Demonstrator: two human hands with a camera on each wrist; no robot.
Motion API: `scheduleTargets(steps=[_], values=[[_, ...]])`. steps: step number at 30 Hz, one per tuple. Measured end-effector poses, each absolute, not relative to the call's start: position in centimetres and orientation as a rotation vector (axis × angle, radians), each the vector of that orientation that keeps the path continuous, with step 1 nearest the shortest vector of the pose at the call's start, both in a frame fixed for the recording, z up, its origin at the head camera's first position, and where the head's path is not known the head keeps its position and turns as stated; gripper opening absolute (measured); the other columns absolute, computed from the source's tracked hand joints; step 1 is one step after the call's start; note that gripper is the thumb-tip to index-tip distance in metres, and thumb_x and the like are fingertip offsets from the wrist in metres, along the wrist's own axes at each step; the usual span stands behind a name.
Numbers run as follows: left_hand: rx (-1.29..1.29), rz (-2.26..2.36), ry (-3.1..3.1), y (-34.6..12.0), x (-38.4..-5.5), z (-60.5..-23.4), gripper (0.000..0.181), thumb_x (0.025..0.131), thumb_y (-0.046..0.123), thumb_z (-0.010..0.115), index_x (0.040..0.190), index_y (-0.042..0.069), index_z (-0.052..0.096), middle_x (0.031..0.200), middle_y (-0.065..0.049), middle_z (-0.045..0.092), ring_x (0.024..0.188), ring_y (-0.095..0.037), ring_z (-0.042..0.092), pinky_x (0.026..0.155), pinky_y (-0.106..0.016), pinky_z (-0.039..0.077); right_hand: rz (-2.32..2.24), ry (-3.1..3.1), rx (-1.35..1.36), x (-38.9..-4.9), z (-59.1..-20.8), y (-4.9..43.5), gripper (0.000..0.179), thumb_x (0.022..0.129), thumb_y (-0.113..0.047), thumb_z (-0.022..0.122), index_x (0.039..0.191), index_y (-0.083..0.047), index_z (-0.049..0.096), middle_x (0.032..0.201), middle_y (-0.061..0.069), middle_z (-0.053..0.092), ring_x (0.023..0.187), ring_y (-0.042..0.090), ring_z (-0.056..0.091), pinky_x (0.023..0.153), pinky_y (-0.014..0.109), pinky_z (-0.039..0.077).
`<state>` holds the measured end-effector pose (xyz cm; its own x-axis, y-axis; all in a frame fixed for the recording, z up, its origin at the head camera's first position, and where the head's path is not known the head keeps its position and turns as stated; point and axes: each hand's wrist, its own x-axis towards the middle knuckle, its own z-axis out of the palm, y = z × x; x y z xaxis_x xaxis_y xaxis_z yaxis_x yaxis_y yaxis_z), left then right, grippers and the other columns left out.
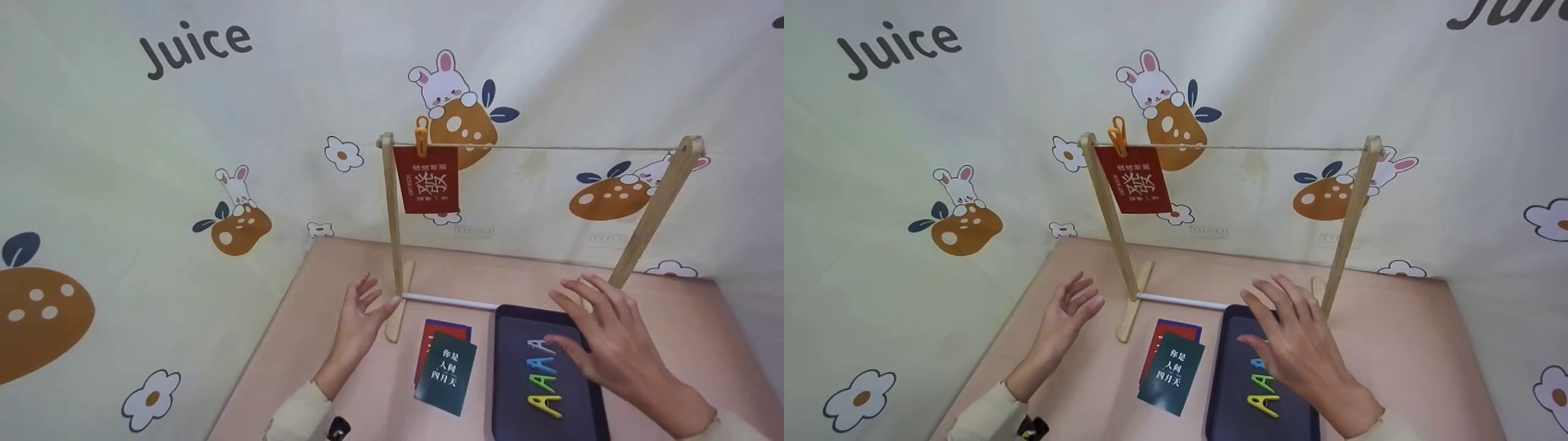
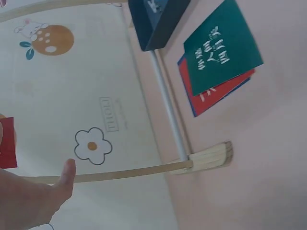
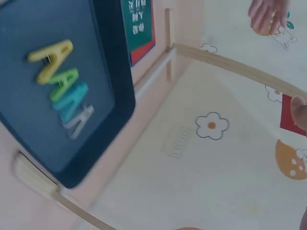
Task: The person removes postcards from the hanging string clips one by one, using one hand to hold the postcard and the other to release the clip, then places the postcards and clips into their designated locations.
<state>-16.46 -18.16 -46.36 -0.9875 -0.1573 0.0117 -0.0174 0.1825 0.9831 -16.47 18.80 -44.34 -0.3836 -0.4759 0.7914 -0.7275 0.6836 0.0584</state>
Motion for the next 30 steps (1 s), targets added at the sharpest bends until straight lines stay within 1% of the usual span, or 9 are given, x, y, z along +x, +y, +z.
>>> scheduleTargets(steps=[3, 6, 8, 13, 18, 20, 23, 25, 30], values=[[0.140, -1.960, -2.260, -18.1, -17.5, -44.7, 0.082, 0.087, 0.026, 0.080, 0.149, 0.001, 0.033, 0.150, -0.021, 0.044, 0.140, -0.038, 0.047, 0.112, -0.047, 0.048, 0.338, -1.976, 1.023, -17.7, -42.1, 18.0, 0.059, 0.103, -0.053, 0.047, 0.127, -0.002, 0.064, 0.127, 0.021, 0.062, 0.123, 0.042, 0.049, 0.112, 0.035, 0.035], [0.097, -1.981, -2.214, -17.6, -18.4, -43.1, 0.078, 0.087, 0.023, 0.079, 0.147, -0.001, 0.036, 0.149, -0.021, 0.047, 0.139, -0.038, 0.048, 0.112, -0.046, 0.048, 0.288, -1.936, 1.093, -18.9, -39.7, 17.0, 0.057, 0.103, -0.051, 0.046, 0.129, -0.003, 0.062, 0.130, 0.020, 0.061, 0.125, 0.040, 0.048, 0.126, 0.029, 0.021], [0.083, -1.996, -2.196, -17.2, -19.0, -42.1, 0.075, 0.088, 0.023, 0.079, 0.146, -0.001, 0.038, 0.148, -0.021, 0.048, 0.139, -0.037, 0.049, 0.113, -0.045, 0.048, 0.233, -1.929, 1.122, -19.7, -38.0, 16.3, 0.058, 0.104, -0.051, 0.044, 0.131, -0.003, 0.061, 0.132, 0.019, 0.059, 0.126, 0.040, 0.047, 0.123, 0.033, 0.027], [0.078, -2.050, -2.159, -16.2, -20.5, -40.1, 0.070, 0.091, 0.019, 0.075, 0.148, 0.000, 0.038, 0.150, -0.021, 0.047, 0.141, -0.035, 0.047, 0.115, -0.044, 0.046, 0.108, -1.892, 1.169, -21.8, -34.0, 14.3, 0.059, 0.105, -0.052, 0.039, 0.134, -0.005, 0.058, 0.134, 0.019, 0.057, 0.128, 0.039, 0.048, 0.102, 0.049, 0.043], [0.090, -2.095, -2.080, -15.3, -22.1, -38.6, 0.067, 0.091, 0.014, 0.073, 0.147, 0.000, 0.039, 0.149, -0.021, 0.049, 0.140, -0.035, 0.048, 0.115, -0.042, 0.046, 0.064, -1.859, 1.223, -23.4, -31.0, 12.1, 0.058, 0.104, -0.050, 0.043, 0.138, -0.005, 0.055, 0.136, 0.019, 0.056, 0.130, 0.038, 0.048, 0.103, 0.051, 0.047], [0.101, -2.105, -2.053, -15.0, -22.6, -38.1, 0.066, 0.091, 0.014, 0.073, 0.147, 0.000, 0.041, 0.149, -0.020, 0.050, 0.140, -0.035, 0.048, 0.114, -0.041, 0.047, 0.057, -1.865, 1.250, -23.9, -30.1, 11.3, 0.059, 0.100, -0.048, 0.055, 0.140, -0.004, 0.052, 0.138, 0.019, 0.055, 0.131, 0.038, 0.047, 0.104, 0.051, 0.047], [0.128, -2.121, -2.031, -14.6, -23.3, -37.5, 0.064, 0.091, 0.013, 0.073, 0.145, 0.001, 0.043, 0.148, -0.020, 0.051, 0.139, -0.036, 0.049, 0.113, -0.040, 0.048, 0.029, -1.899, 1.272, -24.7, -28.7, 10.3, 0.070, 0.090, -0.043, 0.073, 0.143, -0.004, 0.049, 0.141, 0.019, 0.053, 0.134, 0.037, 0.045, 0.108, 0.051, 0.046], [0.156, -2.123, -2.033, -14.4, -23.7, -37.2, 0.062, 0.091, 0.015, 0.074, 0.144, 0.001, 0.045, 0.147, -0.020, 0.053, 0.138, -0.035, 0.050, 0.112, -0.040, 0.049, 0.004, -1.926, 1.269, -25.2, -28.0, 9.6, 0.078, 0.085, -0.041, 0.079, 0.145, -0.005, 0.046, 0.142, 0.018, 0.052, 0.136, 0.037, 0.043, 0.110, 0.050, 0.045], [0.273, -2.146, -2.033, -14.2, -24.5, -37.1, 0.060, 0.090, 0.021, 0.076, 0.141, 0.003, 0.050, 0.136, -0.021, 0.062, 0.126, -0.032, 0.062, 0.102, -0.038, 0.057, -0.033, -1.966, 1.255, -26.4, -26.5, 8.0, 0.080, 0.086, -0.043, 0.077, 0.146, -0.005, 0.043, 0.143, 0.017, 0.051, 0.137, 0.036, 0.044, 0.115, 0.050, 0.043]])
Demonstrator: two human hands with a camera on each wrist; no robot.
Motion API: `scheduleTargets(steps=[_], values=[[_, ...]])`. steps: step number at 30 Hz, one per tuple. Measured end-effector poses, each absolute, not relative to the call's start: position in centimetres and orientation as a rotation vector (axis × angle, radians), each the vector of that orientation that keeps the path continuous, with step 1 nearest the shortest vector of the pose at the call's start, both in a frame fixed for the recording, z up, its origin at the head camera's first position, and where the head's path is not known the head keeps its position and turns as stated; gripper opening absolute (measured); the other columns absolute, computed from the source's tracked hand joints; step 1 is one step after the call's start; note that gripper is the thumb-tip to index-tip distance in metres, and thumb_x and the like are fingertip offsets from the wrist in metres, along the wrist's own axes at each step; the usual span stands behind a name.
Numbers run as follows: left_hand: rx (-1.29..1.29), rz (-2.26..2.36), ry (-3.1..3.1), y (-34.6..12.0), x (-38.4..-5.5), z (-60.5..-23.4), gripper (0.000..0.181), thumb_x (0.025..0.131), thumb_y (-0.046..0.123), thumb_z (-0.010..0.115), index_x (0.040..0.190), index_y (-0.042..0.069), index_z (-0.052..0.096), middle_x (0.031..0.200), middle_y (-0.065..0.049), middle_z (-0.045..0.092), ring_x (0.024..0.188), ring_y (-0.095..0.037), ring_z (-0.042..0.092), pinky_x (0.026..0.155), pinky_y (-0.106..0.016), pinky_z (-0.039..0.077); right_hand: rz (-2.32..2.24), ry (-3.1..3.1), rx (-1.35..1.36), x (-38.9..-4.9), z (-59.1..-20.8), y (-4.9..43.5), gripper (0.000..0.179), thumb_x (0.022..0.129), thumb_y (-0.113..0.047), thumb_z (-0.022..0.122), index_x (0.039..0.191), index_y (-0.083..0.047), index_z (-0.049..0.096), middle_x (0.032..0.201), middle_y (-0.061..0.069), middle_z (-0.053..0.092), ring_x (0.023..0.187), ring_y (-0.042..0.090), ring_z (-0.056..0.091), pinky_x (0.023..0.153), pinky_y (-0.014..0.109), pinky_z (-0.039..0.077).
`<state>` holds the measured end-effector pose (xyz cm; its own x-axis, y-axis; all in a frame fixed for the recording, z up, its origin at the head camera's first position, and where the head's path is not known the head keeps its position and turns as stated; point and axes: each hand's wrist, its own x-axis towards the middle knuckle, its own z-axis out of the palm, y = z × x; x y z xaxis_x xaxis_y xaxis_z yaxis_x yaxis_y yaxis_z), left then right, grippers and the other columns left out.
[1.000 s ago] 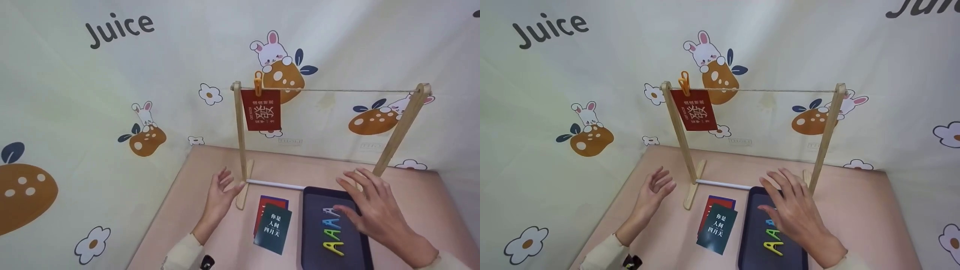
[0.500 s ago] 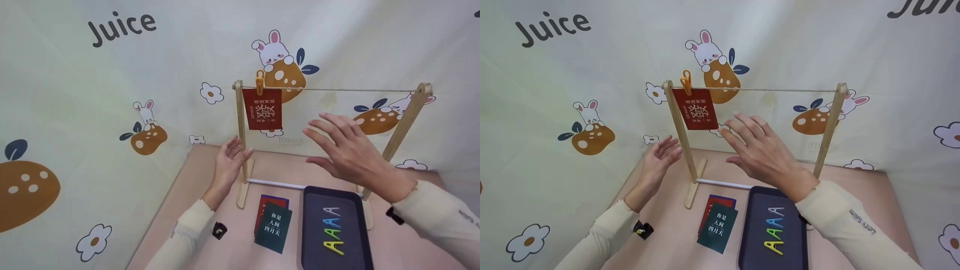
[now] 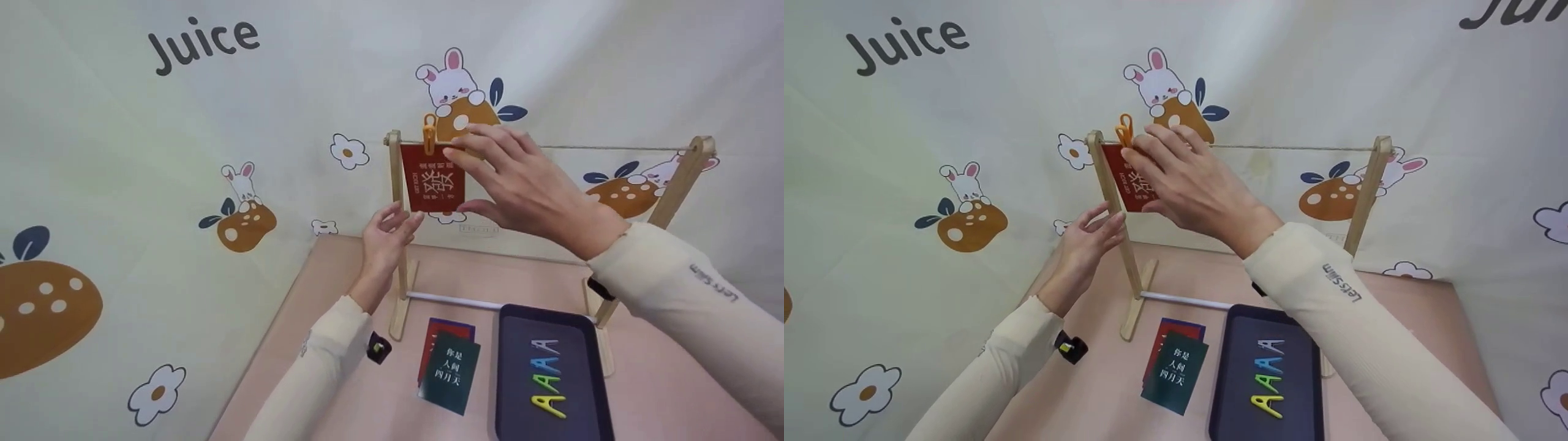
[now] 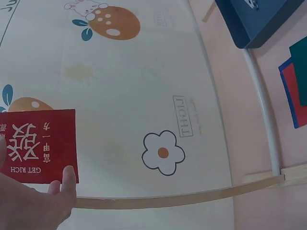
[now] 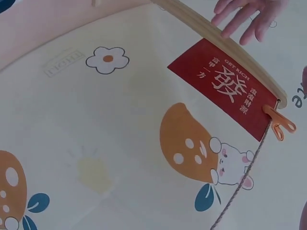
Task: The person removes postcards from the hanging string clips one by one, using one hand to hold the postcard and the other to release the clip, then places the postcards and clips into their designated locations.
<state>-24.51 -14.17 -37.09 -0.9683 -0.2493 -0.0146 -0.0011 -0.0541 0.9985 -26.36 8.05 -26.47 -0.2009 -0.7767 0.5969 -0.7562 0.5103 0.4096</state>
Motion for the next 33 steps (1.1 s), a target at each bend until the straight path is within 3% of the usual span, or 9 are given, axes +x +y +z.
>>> scheduleTargets(steps=[4, 8, 16, 22, 29, 33], values=[[0.373, -2.199, -2.002, -14.0, -25.1, -37.2, 0.062, 0.090, 0.023, 0.077, 0.141, 0.002, 0.050, 0.127, -0.021, 0.068, 0.116, -0.029, 0.069, 0.097, -0.036, 0.059, -0.013, -1.978, 1.249, -27.3, -25.7, 6.9, 0.079, 0.086, -0.042, 0.078, 0.145, -0.004, 0.043, 0.141, 0.018, 0.052, 0.135, 0.036, 0.046, 0.114, 0.051, 0.042], [0.426, -2.272, -1.956, -13.6, -25.6, -37.6, 0.063, 0.090, 0.022, 0.076, 0.141, -0.003, 0.049, 0.126, -0.021, 0.069, 0.117, -0.032, 0.068, 0.096, -0.036, 0.060, 0.009, -2.006, 1.243, -28.2, -25.1, 5.9, 0.077, 0.085, -0.039, 0.079, 0.144, -0.003, 0.043, 0.138, 0.019, 0.053, 0.132, 0.037, 0.047, 0.113, 0.050, 0.042], [0.389, -2.550, -1.748, -12.7, -26.3, -38.9, 0.072, 0.096, 0.017, 0.069, 0.149, -0.011, 0.031, 0.143, -0.031, 0.052, 0.129, -0.040, 0.058, 0.103, -0.038, 0.056, 0.179, -2.194, 1.172, -29.1, -24.1, 4.1, 0.076, 0.090, -0.043, 0.073, 0.146, -0.002, 0.041, 0.144, 0.021, 0.051, 0.136, 0.037, 0.046, 0.119, 0.050, 0.038], [0.281, -2.750, -1.481, -11.9, -27.1, -39.5, 0.073, 0.100, 0.014, 0.061, 0.154, -0.007, 0.017, 0.152, -0.028, 0.041, 0.138, -0.040, 0.049, 0.112, -0.042, 0.049, 0.357, -2.323, 1.095, -29.7, -23.3, 2.9, 0.075, 0.091, -0.041, 0.071, 0.147, -0.002, 0.041, 0.144, 0.020, 0.051, 0.135, 0.037, 0.048, 0.119, 0.050, 0.039], [0.234, -2.786, -1.331, -11.1, -27.5, -40.0, 0.067, 0.102, 0.012, 0.057, 0.154, -0.006, 0.019, 0.146, -0.025, 0.048, 0.138, -0.039, 0.048, 0.115, -0.045, 0.046, 0.478, -2.594, 0.931, -30.2, -22.6, 1.3, 0.075, 0.095, -0.040, 0.065, 0.154, -0.005, 0.034, 0.153, 0.017, 0.043, 0.140, 0.033, 0.042, 0.121, 0.049, 0.036], [0.285, -2.741, -1.280, -11.0, -27.5, -40.2, 0.062, 0.100, 0.008, 0.059, 0.150, -0.008, 0.025, 0.130, -0.019, 0.059, 0.120, -0.030, 0.062, 0.111, -0.041, 0.051, 0.575, -2.723, 0.827, -30.4, -22.5, 0.7, 0.074, 0.098, -0.039, 0.061, 0.157, -0.007, 0.029, 0.157, 0.016, 0.039, 0.145, 0.033, 0.037, 0.124, 0.049, 0.032]])
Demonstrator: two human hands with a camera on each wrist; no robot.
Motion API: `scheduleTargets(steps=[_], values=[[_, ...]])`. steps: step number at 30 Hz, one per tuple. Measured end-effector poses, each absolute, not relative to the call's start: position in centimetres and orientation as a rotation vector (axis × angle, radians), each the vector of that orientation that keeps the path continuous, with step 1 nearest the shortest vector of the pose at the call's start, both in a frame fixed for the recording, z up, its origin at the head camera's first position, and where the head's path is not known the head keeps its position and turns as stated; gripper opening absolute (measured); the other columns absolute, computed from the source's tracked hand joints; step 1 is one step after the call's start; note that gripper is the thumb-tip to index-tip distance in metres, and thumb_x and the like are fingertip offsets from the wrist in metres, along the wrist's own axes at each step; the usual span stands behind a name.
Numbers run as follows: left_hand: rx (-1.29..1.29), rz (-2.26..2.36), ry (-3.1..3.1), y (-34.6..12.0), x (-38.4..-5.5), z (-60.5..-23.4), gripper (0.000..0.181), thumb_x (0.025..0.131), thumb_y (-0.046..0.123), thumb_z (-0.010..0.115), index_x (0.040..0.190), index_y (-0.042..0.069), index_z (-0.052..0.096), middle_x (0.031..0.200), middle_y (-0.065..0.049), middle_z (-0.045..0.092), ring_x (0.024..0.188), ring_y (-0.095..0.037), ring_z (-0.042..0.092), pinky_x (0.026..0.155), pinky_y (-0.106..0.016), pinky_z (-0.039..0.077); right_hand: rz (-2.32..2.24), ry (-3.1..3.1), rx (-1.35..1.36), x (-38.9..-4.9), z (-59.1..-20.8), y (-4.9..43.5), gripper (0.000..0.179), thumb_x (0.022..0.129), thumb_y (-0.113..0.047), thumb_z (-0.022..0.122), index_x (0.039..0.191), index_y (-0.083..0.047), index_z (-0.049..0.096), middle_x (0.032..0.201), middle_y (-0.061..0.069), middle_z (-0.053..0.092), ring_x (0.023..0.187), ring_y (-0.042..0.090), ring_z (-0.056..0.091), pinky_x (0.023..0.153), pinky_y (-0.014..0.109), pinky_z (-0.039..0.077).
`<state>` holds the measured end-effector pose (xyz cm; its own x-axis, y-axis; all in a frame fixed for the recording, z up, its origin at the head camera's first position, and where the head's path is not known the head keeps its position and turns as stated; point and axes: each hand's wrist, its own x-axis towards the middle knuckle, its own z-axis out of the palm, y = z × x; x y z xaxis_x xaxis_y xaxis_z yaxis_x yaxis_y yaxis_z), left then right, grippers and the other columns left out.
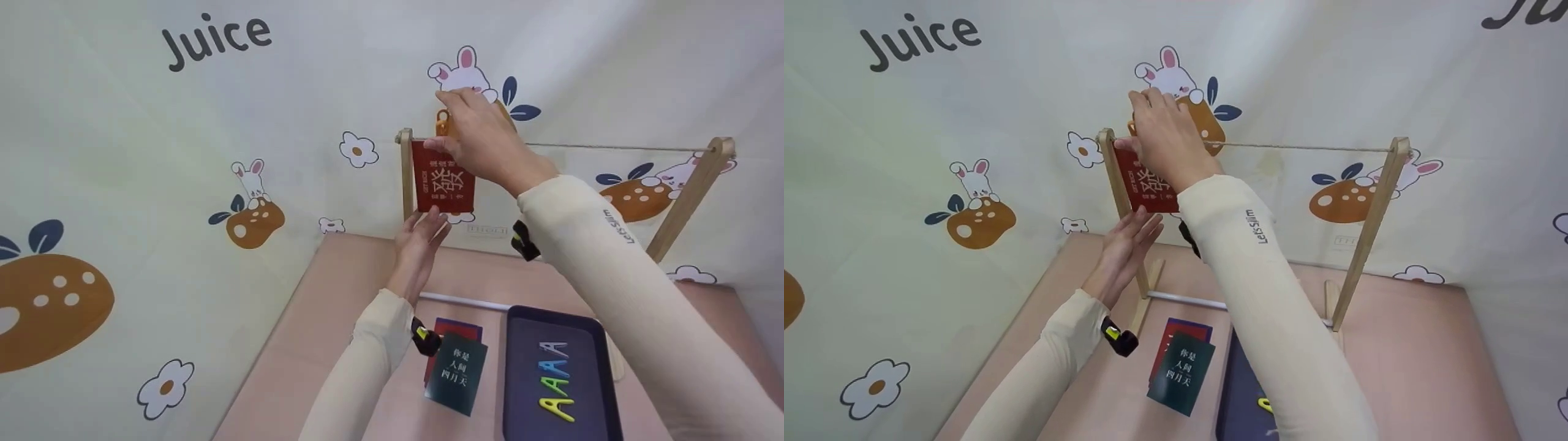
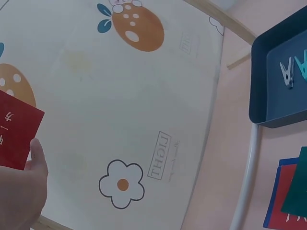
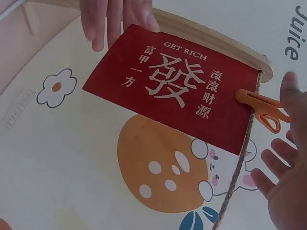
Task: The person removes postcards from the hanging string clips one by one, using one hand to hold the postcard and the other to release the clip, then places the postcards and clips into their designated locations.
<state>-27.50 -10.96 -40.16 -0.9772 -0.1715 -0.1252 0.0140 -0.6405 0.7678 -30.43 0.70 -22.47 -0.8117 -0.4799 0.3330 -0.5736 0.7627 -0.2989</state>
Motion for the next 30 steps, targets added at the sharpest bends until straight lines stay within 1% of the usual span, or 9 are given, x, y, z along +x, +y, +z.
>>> scheduleTargets(steps=[3, 4, 7, 11, 12, 16, 20, 25, 30], values=[[0.330, -2.718, -1.249, -11.1, -27.3, -40.3, 0.058, 0.099, 0.008, 0.060, 0.147, -0.009, 0.030, 0.112, -0.013, 0.066, 0.097, -0.018, 0.068, 0.105, -0.037, 0.055, 0.677, -2.787, 0.774, -30.7, -22.6, 0.4, 0.070, 0.100, -0.034, 0.059, 0.157, -0.008, 0.028, 0.159, 0.017, 0.036, 0.148, 0.034, 0.034, 0.126, 0.049, 0.029], [0.339, -2.715, -1.243, -11.1, -27.3, -40.4, 0.057, 0.100, 0.009, 0.060, 0.146, -0.010, 0.033, 0.107, -0.010, 0.066, 0.091, -0.016, 0.069, 0.103, -0.036, 0.057, 0.709, -2.800, 0.763, -30.7, -22.6, 0.4, 0.068, 0.101, -0.032, 0.058, 0.157, -0.008, 0.028, 0.159, 0.017, 0.036, 0.148, 0.034, 0.034, 0.126, 0.049, 0.029], [0.363, -2.715, -1.233, -11.3, -27.1, -40.7, 0.052, 0.100, 0.011, 0.059, 0.143, -0.009, 0.038, 0.099, -0.008, 0.067, 0.082, -0.013, 0.071, 0.097, -0.034, 0.059, 0.817, -2.812, 0.732, -30.9, -22.9, 0.2, 0.063, 0.102, -0.026, 0.057, 0.156, -0.007, 0.030, 0.151, 0.017, 0.045, 0.141, 0.033, 0.042, 0.123, 0.047, 0.035], [0.368, -2.702, -1.253, -11.6, -26.9, -40.9, 0.043, 0.102, 0.015, 0.056, 0.138, -0.008, 0.046, 0.097, -0.008, 0.066, 0.080, -0.012, 0.071, 0.092, -0.031, 0.061, 0.926, -2.781, 0.712, -31.0, -23.1, 0.0, 0.059, 0.102, -0.026, 0.057, 0.153, -0.004, 0.036, 0.129, 0.015, 0.059, 0.120, 0.027, 0.054, 0.115, 0.040, 0.046], [0.369, -2.698, -1.250, -11.7, -26.9, -40.9, 0.041, 0.102, 0.015, 0.055, 0.136, -0.008, 0.048, 0.097, -0.008, 0.066, 0.080, -0.012, 0.071, 0.091, -0.031, 0.061, 0.948, -2.771, 0.708, -31.0, -23.1, 0.0, 0.058, 0.102, -0.026, 0.057, 0.152, -0.004, 0.038, 0.125, 0.015, 0.061, 0.117, 0.026, 0.056, 0.113, 0.039, 0.048], [0.379, -2.674, -1.247, -12.0, -26.6, -41.1, 0.035, 0.103, 0.014, 0.055, 0.130, -0.008, 0.052, 0.093, -0.008, 0.066, 0.078, -0.012, 0.071, 0.087, -0.031, 0.063, 1.030, -2.718, 0.685, -30.7, -23.0, -0.3, 0.048, 0.100, -0.021, 0.061, 0.143, -0.004, 0.050, 0.121, 0.013, 0.066, 0.108, 0.024, 0.061, 0.104, 0.036, 0.055], [0.385, -2.648, -1.267, -12.2, -26.3, -41.1, 0.032, 0.102, 0.014, 0.057, 0.126, -0.007, 0.054, 0.093, -0.008, 0.069, 0.078, -0.013, 0.073, 0.083, -0.032, 0.064, 1.048, -2.645, 0.688, -30.5, -23.2, -0.4, 0.035, 0.097, -0.015, 0.065, 0.130, -0.003, 0.059, 0.120, 0.013, 0.069, 0.104, 0.024, 0.064, 0.097, 0.036, 0.058], [0.393, -2.601, -1.294, -12.1, -26.1, -41.2, 0.030, 0.101, 0.016, 0.058, 0.122, -0.006, 0.057, 0.091, -0.008, 0.071, 0.077, -0.014, 0.074, 0.082, -0.033, 0.064, 1.026, -2.562, 0.699, -30.3, -23.4, -0.4, 0.024, 0.095, -0.010, 0.068, 0.117, -0.001, 0.065, 0.113, 0.014, 0.072, 0.099, 0.025, 0.068, 0.091, 0.036, 0.060], [0.381, -2.550, -1.322, -11.9, -25.9, -41.7, 0.024, 0.100, 0.015, 0.059, 0.115, -0.004, 0.062, 0.090, -0.006, 0.072, 0.076, -0.014, 0.074, 0.080, -0.035, 0.064, 1.034, -2.489, 0.661, -30.2, -23.9, -0.1, 0.020, 0.094, -0.010, 0.069, 0.112, -0.002, 0.067, 0.106, 0.013, 0.074, 0.093, 0.025, 0.071, 0.090, 0.037, 0.062]])
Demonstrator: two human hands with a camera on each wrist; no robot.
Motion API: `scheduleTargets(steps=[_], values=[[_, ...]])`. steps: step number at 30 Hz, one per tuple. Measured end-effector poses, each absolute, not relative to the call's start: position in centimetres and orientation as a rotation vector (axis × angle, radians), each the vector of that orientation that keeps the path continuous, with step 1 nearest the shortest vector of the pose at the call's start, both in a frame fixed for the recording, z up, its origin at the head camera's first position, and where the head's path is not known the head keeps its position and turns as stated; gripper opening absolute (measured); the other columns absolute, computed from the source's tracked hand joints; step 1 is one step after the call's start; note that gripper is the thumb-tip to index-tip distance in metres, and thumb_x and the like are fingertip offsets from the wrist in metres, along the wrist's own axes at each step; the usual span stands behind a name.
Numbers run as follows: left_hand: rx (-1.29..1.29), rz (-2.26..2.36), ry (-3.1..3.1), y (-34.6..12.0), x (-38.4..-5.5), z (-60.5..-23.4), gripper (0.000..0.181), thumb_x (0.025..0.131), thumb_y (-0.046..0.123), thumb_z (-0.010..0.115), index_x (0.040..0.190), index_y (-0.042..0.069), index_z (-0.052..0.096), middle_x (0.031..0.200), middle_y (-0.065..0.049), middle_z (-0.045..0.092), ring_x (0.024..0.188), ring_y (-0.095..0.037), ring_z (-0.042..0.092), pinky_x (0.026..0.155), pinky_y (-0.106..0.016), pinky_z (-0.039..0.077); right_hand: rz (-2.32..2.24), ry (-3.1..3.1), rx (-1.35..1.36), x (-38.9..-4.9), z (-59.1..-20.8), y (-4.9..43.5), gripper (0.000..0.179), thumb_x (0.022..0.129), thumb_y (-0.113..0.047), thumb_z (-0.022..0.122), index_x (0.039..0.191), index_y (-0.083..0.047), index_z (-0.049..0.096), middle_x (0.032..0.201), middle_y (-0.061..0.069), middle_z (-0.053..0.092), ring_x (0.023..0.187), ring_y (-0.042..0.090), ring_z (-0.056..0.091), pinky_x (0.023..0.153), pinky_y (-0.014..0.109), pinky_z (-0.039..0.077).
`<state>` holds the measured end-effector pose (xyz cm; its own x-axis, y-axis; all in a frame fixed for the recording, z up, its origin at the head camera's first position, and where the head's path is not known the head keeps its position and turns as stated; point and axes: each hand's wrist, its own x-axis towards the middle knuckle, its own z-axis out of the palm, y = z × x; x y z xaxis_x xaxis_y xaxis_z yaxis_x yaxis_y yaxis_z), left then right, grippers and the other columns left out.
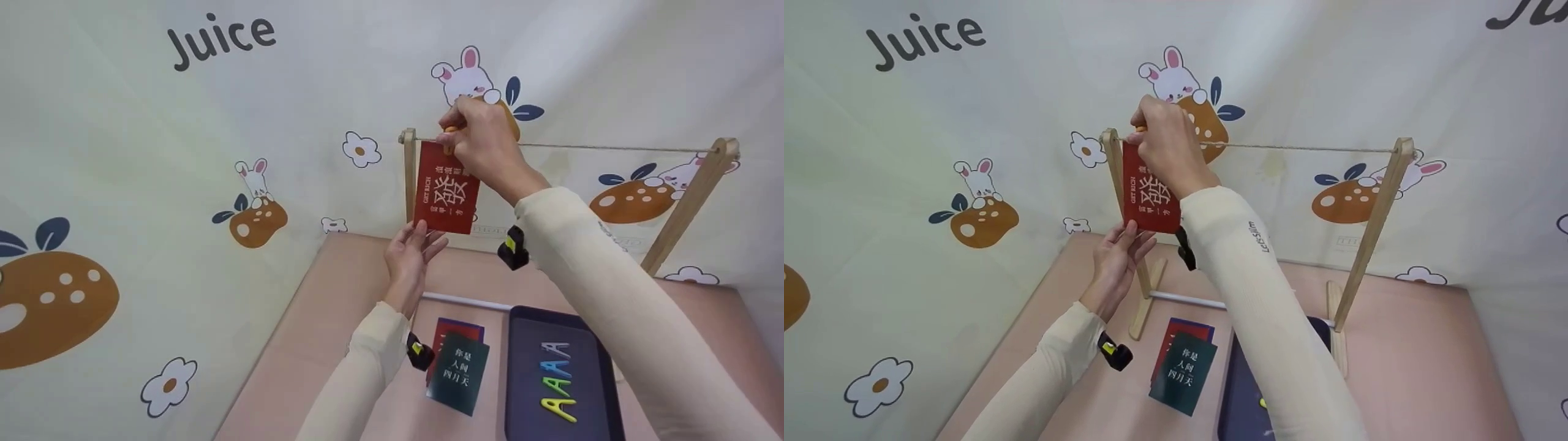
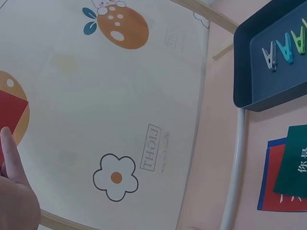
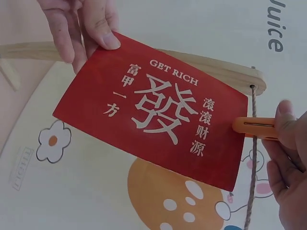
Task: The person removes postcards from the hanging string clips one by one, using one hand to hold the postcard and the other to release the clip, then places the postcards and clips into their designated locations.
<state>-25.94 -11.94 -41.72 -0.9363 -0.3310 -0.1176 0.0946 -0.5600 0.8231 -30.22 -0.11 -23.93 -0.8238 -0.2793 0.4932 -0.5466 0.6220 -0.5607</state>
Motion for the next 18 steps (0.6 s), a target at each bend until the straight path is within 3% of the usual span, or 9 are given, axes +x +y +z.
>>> scheduleTargets(steps=[5, 12, 18], values=[[0.384, -2.524, -1.335, -12.1, -25.6, -42.2, 0.024, 0.100, 0.015, 0.060, 0.112, -0.005, 0.064, 0.087, -0.005, 0.073, 0.075, -0.014, 0.075, 0.080, -0.034, 0.064, 1.164, -2.386, 0.643, -30.1, -24.1, 0.3, 0.018, 0.095, -0.008, 0.067, 0.111, -0.001, 0.065, 0.107, 0.013, 0.072, 0.093, 0.021, 0.071, 0.089, 0.034, 0.062], [0.417, -2.490, -1.419, -12.0, -24.8, -42.6, 0.035, 0.097, 0.018, 0.064, 0.124, -0.004, 0.066, 0.095, -0.012, 0.077, 0.079, -0.015, 0.076, 0.086, -0.039, 0.062, 1.274, -2.315, 0.634, -29.7, -23.3, 0.8, 0.017, 0.095, -0.011, 0.067, 0.110, -0.002, 0.065, 0.107, 0.011, 0.073, 0.096, 0.016, 0.069, 0.090, 0.025, 0.059], [0.445, -2.475, -1.455, -11.7, -24.0, -42.7, 0.037, 0.096, 0.023, 0.067, 0.125, 0.000, 0.067, 0.097, -0.014, 0.078, 0.086, -0.021, 0.078, 0.080, -0.034, 0.064, 1.340, -2.288, 0.633, -29.0, -23.0, 1.6, 0.020, 0.094, -0.013, 0.069, 0.112, -0.004, 0.066, 0.109, 0.009, 0.073, 0.095, 0.014, 0.066, 0.084, 0.017, 0.055]])
